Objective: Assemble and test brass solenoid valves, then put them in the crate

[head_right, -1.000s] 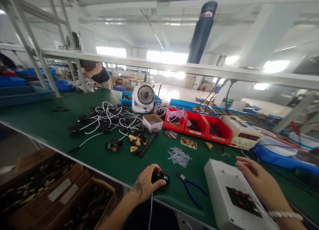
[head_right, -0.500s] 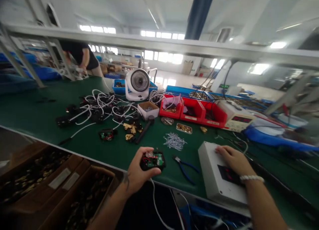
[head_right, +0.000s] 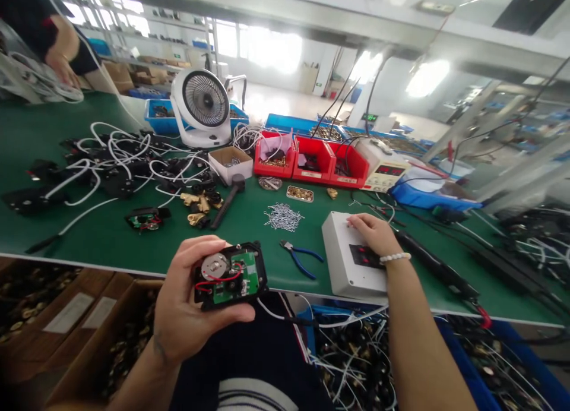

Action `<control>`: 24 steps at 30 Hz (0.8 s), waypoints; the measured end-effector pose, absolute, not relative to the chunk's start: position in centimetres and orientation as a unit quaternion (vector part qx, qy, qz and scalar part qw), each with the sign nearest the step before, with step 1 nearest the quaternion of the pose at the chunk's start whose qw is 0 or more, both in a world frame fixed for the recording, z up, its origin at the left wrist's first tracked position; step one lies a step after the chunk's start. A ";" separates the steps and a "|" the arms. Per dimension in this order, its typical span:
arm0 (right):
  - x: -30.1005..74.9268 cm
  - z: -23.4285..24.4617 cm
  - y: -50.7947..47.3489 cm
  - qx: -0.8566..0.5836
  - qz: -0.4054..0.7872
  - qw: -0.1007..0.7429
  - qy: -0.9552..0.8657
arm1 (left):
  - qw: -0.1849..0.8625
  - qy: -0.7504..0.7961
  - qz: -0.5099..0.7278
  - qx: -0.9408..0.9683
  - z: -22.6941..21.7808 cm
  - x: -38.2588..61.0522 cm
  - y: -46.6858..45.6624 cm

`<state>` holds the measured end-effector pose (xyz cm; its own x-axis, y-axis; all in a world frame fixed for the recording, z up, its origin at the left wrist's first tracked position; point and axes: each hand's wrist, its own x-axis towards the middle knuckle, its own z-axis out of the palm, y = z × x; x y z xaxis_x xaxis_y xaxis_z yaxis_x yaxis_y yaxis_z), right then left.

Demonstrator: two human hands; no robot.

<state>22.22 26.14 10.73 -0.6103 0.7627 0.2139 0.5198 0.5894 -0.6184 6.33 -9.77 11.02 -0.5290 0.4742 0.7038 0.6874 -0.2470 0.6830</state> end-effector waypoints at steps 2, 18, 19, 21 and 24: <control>22.2 10.8 26.0 -0.374 0.260 0.231 -0.860 | 0.091 -0.606 -0.627 -0.480 11.2 6.4 -9.9; 22.1 10.9 25.6 -0.378 0.277 0.233 -0.852 | 0.091 -0.591 -0.641 -0.482 11.6 6.8 -10.5; 22.2 10.9 25.6 -0.377 0.279 0.233 -0.852 | 0.092 -0.588 -0.642 -0.484 11.7 6.8 -10.5; 22.2 10.8 25.8 -0.375 0.282 0.234 -0.851 | 0.093 -0.580 -0.646 -0.488 11.7 6.8 -10.5; 22.2 10.6 25.9 -0.373 0.286 0.236 -0.850 | 0.089 -0.564 -0.655 -0.495 11.7 6.9 -10.6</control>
